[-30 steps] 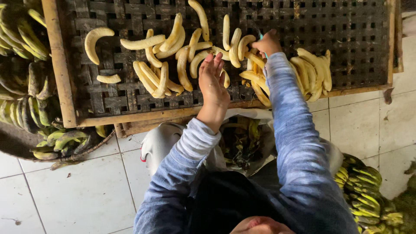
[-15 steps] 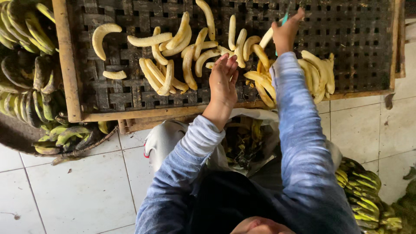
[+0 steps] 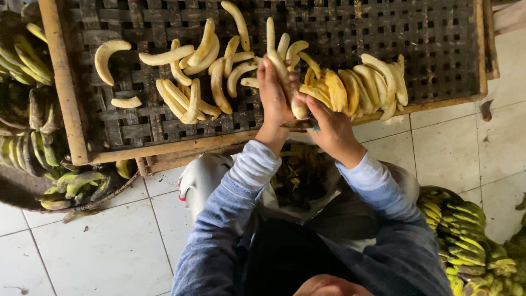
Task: The person sits at a slatted wooden tray and peels bananas one at a time using a small knife, cutting the peel and pulling it off by hand. Peeled bananas are placed on the left side of the tray and discarded peels accumulate in a pile on the right, with peels also dropped into a bag below.
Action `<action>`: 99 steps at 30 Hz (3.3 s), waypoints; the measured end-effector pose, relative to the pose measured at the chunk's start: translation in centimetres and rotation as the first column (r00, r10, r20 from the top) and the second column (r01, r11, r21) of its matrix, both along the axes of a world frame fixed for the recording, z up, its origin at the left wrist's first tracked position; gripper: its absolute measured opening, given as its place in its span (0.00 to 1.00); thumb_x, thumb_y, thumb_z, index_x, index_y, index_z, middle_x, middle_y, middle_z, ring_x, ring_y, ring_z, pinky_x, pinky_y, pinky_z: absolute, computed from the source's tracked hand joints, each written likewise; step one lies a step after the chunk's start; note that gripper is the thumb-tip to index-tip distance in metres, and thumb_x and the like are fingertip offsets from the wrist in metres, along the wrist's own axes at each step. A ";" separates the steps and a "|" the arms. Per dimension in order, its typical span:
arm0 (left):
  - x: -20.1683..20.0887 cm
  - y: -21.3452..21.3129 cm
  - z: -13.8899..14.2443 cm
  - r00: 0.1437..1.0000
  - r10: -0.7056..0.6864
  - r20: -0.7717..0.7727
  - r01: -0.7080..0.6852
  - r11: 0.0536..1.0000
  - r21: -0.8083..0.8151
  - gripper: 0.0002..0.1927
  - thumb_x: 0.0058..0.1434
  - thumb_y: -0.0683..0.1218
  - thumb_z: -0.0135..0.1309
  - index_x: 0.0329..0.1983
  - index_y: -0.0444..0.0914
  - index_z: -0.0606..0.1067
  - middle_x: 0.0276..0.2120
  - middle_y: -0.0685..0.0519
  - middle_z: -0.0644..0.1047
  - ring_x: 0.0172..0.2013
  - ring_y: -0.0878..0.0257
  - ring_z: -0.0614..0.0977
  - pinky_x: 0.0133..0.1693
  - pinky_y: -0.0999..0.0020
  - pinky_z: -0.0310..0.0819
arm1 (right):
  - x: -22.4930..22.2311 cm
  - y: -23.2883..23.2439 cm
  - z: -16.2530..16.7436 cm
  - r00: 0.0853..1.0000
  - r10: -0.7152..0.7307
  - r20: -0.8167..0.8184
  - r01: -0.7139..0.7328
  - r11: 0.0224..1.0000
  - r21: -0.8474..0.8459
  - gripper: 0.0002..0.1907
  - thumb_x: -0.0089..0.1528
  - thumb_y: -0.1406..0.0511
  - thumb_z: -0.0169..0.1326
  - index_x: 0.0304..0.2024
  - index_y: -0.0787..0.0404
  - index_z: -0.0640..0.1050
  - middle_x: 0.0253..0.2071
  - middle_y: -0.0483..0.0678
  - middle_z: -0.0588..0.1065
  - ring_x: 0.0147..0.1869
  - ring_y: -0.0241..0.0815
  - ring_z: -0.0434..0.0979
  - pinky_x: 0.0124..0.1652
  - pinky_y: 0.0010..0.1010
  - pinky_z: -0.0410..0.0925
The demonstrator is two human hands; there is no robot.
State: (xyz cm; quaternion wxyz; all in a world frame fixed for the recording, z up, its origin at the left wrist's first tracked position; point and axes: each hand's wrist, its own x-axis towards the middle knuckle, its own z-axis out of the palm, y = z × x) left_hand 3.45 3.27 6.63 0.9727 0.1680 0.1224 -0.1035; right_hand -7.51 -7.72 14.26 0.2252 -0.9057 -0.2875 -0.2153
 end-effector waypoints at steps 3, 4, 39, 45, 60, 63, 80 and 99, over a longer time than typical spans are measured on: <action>-0.7 1.2 3.1 0.991 0.127 -0.042 -0.118 0.978 0.170 0.23 0.74 0.63 0.38 0.67 0.53 0.59 0.38 0.53 0.71 0.25 0.68 0.70 0.21 0.75 0.63 | -2.7 1.4 0.3 0.960 -0.188 -0.209 0.236 0.944 0.231 0.33 0.67 0.67 0.61 0.71 0.56 0.62 0.53 0.56 0.76 0.46 0.45 0.78 0.42 0.28 0.70; -0.9 1.7 4.1 0.988 0.154 -0.028 -0.143 0.959 0.243 0.23 0.74 0.62 0.37 0.67 0.52 0.60 0.38 0.54 0.70 0.25 0.68 0.70 0.21 0.76 0.62 | -3.3 1.5 0.5 0.909 -0.108 -0.402 0.284 0.867 0.409 0.29 0.70 0.64 0.54 0.72 0.58 0.62 0.50 0.52 0.75 0.41 0.39 0.73 0.39 0.24 0.66; -2.2 1.1 3.7 0.994 0.084 -0.074 -0.075 0.990 0.116 0.16 0.76 0.58 0.40 0.60 0.49 0.64 0.31 0.53 0.69 0.22 0.68 0.67 0.19 0.75 0.61 | -2.4 3.2 0.8 0.953 -0.166 -0.253 0.215 0.960 0.178 0.20 0.76 0.67 0.40 0.70 0.64 0.63 0.65 0.59 0.73 0.65 0.61 0.79 0.62 0.45 0.71; -2.8 -0.9 -0.1 0.994 0.042 -0.098 -0.050 0.995 -0.085 0.16 0.76 0.55 0.40 0.60 0.44 0.65 0.31 0.50 0.72 0.30 0.60 0.77 0.44 0.55 0.84 | -1.3 2.7 -0.6 0.915 -0.282 -0.288 0.320 0.943 0.094 0.20 0.74 0.68 0.44 0.69 0.61 0.66 0.60 0.60 0.77 0.58 0.60 0.81 0.54 0.44 0.74; -4.7 -3.4 -6.4 0.925 -0.306 -0.226 0.204 0.900 -0.385 0.11 0.77 0.52 0.40 0.51 0.42 0.69 0.51 0.41 0.79 0.47 0.55 0.78 0.54 0.64 0.73 | 0.2 0.5 -4.4 0.874 -0.350 -0.336 0.353 0.934 -0.056 0.34 0.65 0.65 0.59 0.71 0.56 0.62 0.56 0.56 0.78 0.49 0.59 0.82 0.42 0.44 0.73; -4.9 -3.1 -6.5 0.881 -0.359 -0.310 0.246 0.904 -0.349 0.16 0.75 0.53 0.38 0.51 0.40 0.73 0.51 0.47 0.79 0.48 0.56 0.80 0.54 0.64 0.73 | 0.5 0.1 -4.8 0.934 -0.303 -0.188 0.306 0.952 -0.013 0.36 0.64 0.63 0.59 0.73 0.55 0.60 0.63 0.59 0.74 0.52 0.59 0.82 0.45 0.41 0.75; -3.8 -0.4 1.7 0.767 -0.597 0.233 0.636 0.665 -0.391 0.27 0.80 0.51 0.39 0.78 0.37 0.57 0.72 0.47 0.65 0.69 0.54 0.70 0.71 0.59 0.65 | 0.2 -5.5 1.3 0.751 -0.657 -0.061 0.640 0.748 -0.175 0.37 0.74 0.71 0.56 0.79 0.61 0.52 0.71 0.60 0.62 0.63 0.63 0.78 0.51 0.45 0.74; -5.2 -1.3 -1.1 0.630 -0.776 -0.030 0.754 0.621 -0.215 0.62 0.49 0.86 0.33 0.80 0.49 0.41 0.67 0.37 0.64 0.55 0.50 0.78 0.54 0.48 0.77 | -1.9 -5.8 2.0 0.962 -0.077 -0.261 0.049 0.993 -0.110 0.23 0.51 0.63 0.71 0.46 0.61 0.80 0.46 0.46 0.79 0.46 0.46 0.80 0.44 0.35 0.74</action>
